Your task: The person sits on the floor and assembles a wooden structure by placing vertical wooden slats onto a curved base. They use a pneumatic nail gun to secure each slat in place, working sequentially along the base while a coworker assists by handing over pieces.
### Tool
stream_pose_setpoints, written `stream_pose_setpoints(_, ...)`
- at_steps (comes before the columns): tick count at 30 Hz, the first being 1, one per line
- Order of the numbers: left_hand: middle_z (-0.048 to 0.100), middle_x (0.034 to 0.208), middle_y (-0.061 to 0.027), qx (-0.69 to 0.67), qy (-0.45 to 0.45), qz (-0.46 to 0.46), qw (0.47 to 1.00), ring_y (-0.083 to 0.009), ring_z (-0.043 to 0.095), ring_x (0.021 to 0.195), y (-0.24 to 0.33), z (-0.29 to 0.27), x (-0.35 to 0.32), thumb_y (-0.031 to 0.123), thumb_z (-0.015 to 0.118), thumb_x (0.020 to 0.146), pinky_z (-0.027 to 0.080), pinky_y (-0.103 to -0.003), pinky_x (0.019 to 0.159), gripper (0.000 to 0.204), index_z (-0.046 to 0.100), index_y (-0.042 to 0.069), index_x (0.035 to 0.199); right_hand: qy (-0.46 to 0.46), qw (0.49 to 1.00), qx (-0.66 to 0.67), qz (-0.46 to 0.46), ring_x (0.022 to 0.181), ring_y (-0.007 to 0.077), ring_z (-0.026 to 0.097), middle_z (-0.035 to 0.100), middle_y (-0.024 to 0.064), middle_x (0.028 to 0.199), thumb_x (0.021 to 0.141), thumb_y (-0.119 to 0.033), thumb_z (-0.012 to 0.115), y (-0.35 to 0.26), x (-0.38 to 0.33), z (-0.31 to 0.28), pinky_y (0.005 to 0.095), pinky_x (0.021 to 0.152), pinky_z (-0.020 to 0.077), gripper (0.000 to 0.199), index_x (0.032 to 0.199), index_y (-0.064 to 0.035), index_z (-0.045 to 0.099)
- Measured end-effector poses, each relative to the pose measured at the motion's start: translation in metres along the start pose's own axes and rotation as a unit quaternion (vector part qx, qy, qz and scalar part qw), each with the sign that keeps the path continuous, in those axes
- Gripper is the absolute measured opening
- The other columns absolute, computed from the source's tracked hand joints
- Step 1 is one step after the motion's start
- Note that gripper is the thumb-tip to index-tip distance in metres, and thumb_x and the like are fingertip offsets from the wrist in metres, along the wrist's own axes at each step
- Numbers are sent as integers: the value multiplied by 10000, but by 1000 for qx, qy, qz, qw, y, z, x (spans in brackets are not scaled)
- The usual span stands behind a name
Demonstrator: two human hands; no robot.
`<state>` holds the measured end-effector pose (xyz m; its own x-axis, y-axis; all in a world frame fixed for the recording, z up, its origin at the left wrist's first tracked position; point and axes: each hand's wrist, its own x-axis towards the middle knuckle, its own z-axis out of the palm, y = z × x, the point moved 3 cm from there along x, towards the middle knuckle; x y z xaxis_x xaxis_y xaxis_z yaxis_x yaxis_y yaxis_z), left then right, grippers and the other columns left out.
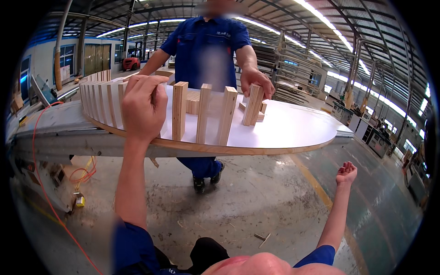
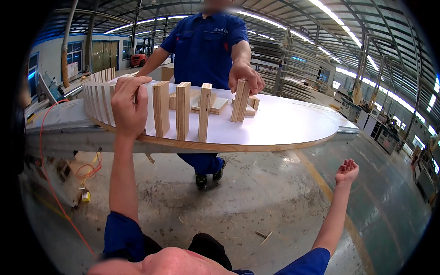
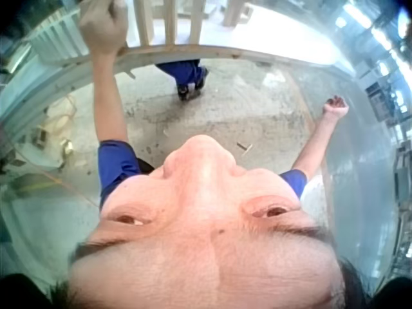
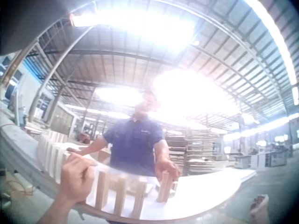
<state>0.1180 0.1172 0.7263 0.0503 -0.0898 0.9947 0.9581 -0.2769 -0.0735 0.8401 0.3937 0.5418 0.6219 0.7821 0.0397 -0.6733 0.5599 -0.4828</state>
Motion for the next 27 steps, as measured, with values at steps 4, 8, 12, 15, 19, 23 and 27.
stream_pose_setpoints(4,692,880,-125,11,-4,8,1000,-260,629,876,0,-1,1,14,573,924,508,-371,765,185,738,9,1009,40,998,48,0,881,171,682,710,-20,1016,907,-173,540,1,5,-11,262,600,493,190,1040,-118,664)
stream_pose_setpoints(8,691,883,-126,20,0,19,1000,-257,624,879,-2,2,0,23,572,927,505,-370,764,187,737,12,1013,41,997,64,9,861,193,689,716,-9,1020,854,-69,456,17,15,-35,281,576,465,299,1057,-114,671)
stream_pose_setpoints(12,694,891,-127,14,-15,-4,1000,-273,626,904,-1,0,0,41,575,913,508,-385,790,193,736,19,1016,43,997,63,1,858,196,690,722,-2,1040,834,-63,411,27,20,-46,294,552,442,370,1086,-119,676)
stream_pose_setpoints(15,699,894,-126,-1,-10,8,1000,-300,626,916,-3,0,0,69,561,887,512,-415,827,209,732,26,1000,63,995,77,6,860,198,690,725,-1,1037,858,-115,402,39,3,-38,299,537,430,373,1108,-124,679)
stream_pose_setpoints(19,713,965,-161,-10,-27,29,999,-310,627,953,-7,-2,0,86,478,880,503,-420,865,299,724,-5,1023,73,994,81,6,837,202,688,723,-6,1011,934,-247,417,41,-42,-9,303,527,427,346,1126,-123,675)
stream_pose_setpoints(23,722,984,-167,-10,-30,35,999,-305,635,969,-5,-2,0,90,472,917,501,-413,873,296,726,-15,1028,41,995,73,46,771,176,676,717,-29,962,967,-357,514,50,-62,13,280,518,442,317,1111,-119,666)
stream_pose_setpoints(27,732,976,-143,-3,-18,14,1000,-282,646,956,-5,1,0,97,514,972,508,-392,854,248,735,-4,1021,-40,994,7,99,731,140,663,706,-50,921,952,-263,603,70,-39,11,233,501,466,174,1052,-129,652)
